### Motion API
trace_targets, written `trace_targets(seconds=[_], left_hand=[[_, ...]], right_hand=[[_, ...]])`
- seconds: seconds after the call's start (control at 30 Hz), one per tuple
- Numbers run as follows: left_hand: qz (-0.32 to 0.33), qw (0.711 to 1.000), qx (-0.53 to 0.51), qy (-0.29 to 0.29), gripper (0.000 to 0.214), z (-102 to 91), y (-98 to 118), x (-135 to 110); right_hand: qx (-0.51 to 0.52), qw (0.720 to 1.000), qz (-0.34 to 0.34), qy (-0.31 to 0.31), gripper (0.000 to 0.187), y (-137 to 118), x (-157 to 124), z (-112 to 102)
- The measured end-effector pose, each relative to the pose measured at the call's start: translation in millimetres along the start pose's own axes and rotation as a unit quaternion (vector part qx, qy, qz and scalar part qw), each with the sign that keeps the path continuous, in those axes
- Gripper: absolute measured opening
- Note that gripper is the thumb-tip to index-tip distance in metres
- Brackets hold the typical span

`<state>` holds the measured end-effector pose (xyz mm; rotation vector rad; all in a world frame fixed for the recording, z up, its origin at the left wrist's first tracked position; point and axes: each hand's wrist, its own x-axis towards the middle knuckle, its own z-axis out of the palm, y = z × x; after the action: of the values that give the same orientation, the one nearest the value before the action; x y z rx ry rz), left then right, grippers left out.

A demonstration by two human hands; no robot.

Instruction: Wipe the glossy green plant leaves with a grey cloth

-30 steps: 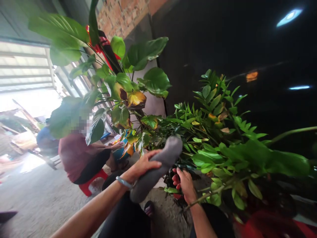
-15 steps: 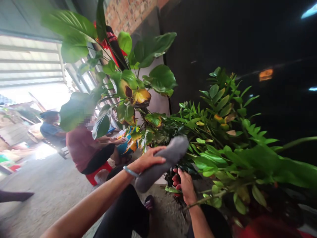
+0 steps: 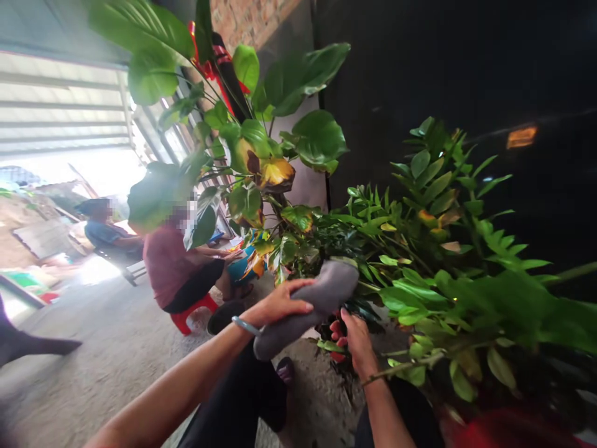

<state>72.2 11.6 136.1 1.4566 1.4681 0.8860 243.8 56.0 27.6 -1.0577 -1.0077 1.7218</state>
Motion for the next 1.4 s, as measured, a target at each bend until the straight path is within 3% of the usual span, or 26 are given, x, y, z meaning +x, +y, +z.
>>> trace_targets(seconds=[0.1, 0.17, 0.27, 0.33, 0.4, 0.47, 0.5, 0.57, 0.63, 0.7, 0.77, 0.87, 0.93, 1.0, 1.07, 1.17, 1.23, 1.3, 1.4], left_hand=[[-0.014, 0.994, 0.080, -0.069, 0.057, -8.9, -8.2, -27.5], [-0.019, 0.997, 0.051, -0.052, 0.053, -34.3, -0.4, -49.1], [0.001, 0.996, -0.052, 0.066, 0.056, -75.4, 19.2, -59.3], [0.025, 0.977, -0.114, 0.177, 0.062, -86.7, 24.9, -47.0], [0.033, 0.952, -0.153, 0.265, 0.067, -79.3, 17.4, -27.7], [-0.009, 0.945, -0.154, 0.289, 0.065, -58.7, -2.3, -13.7], [-0.062, 0.951, -0.133, 0.271, 0.061, -47.2, -14.5, -11.7], [-0.140, 0.976, -0.071, 0.153, 0.048, -29.5, -36.6, -19.4], [-0.127, 0.985, -0.048, 0.107, 0.044, -25.9, -46.9, -36.7], [-0.095, 0.986, -0.044, 0.128, 0.048, -36.5, -40.6, -51.6], [-0.059, 0.979, -0.045, 0.192, 0.056, -53.5, -22.1, -54.0], [0.003, 0.955, -0.050, 0.294, 0.060, -68.1, 3.8, -30.5], [0.017, 0.945, -0.063, 0.322, 0.059, -61.8, 6.5, -7.2], [-0.021, 0.948, -0.067, 0.309, 0.059, -44.1, -4.1, 8.6], [-0.084, 0.963, -0.042, 0.251, 0.056, -23.0, -22.2, 8.3], [-0.111, 0.991, 0.010, 0.075, 0.051, -6.2, -44.3, -21.0], [-0.132, 0.991, 0.017, -0.009, 0.052, -12.5, -46.1, -46.3], [-0.129, 0.991, 0.014, -0.018, 0.053, -30.0, -36.9, -63.4], [-0.088, 0.992, -0.034, 0.083, 0.057, -57.5, -16.3, -63.8]], right_hand=[[-0.007, 1.000, -0.005, -0.004, 0.031, 1.5, -0.1, -3.9], [-0.008, 1.000, -0.003, -0.001, 0.029, 1.1, -0.6, -5.9], [-0.004, 1.000, 0.012, 0.005, 0.028, -1.3, -0.9, -6.2], [0.002, 1.000, 0.021, 0.006, 0.029, -2.9, -0.7, -4.7], [0.011, 1.000, 0.024, 0.008, 0.027, -3.8, -0.6, -2.7], [0.017, 1.000, 0.024, 0.011, 0.026, -4.4, -0.8, -1.1], [0.019, 0.999, 0.023, 0.012, 0.026, -4.6, -1.0, -0.8], [0.017, 0.999, 0.028, 0.015, 0.026, -5.2, -1.5, -1.3], [0.015, 0.999, 0.033, 0.012, 0.026, -5.6, -1.8, -2.8], [0.015, 0.999, 0.032, 0.010, 0.026, -5.8, -1.7, -4.3], [0.017, 0.999, 0.030, 0.014, 0.025, -5.6, -1.3, -4.7], [0.021, 0.999, 0.030, 0.021, 0.025, -4.9, -0.7, -2.3], [0.026, 0.999, 0.023, 0.015, 0.025, -4.2, -0.2, 0.4], [0.023, 0.999, 0.019, 0.010, 0.025, -3.5, 0.5, 2.8], [0.015, 1.000, 0.021, 0.010, 0.024, -2.9, 1.4, 3.7], [0.008, 1.000, 0.020, 0.015, 0.022, -3.0, 2.4, 1.2], [0.010, 1.000, 0.020, 0.020, 0.021, -3.6, 2.3, -1.6], [0.012, 0.999, 0.020, 0.025, 0.020, -4.5, 1.6, -3.5], [0.017, 0.999, 0.020, 0.030, 0.019, -5.3, 0.9, -2.5]])
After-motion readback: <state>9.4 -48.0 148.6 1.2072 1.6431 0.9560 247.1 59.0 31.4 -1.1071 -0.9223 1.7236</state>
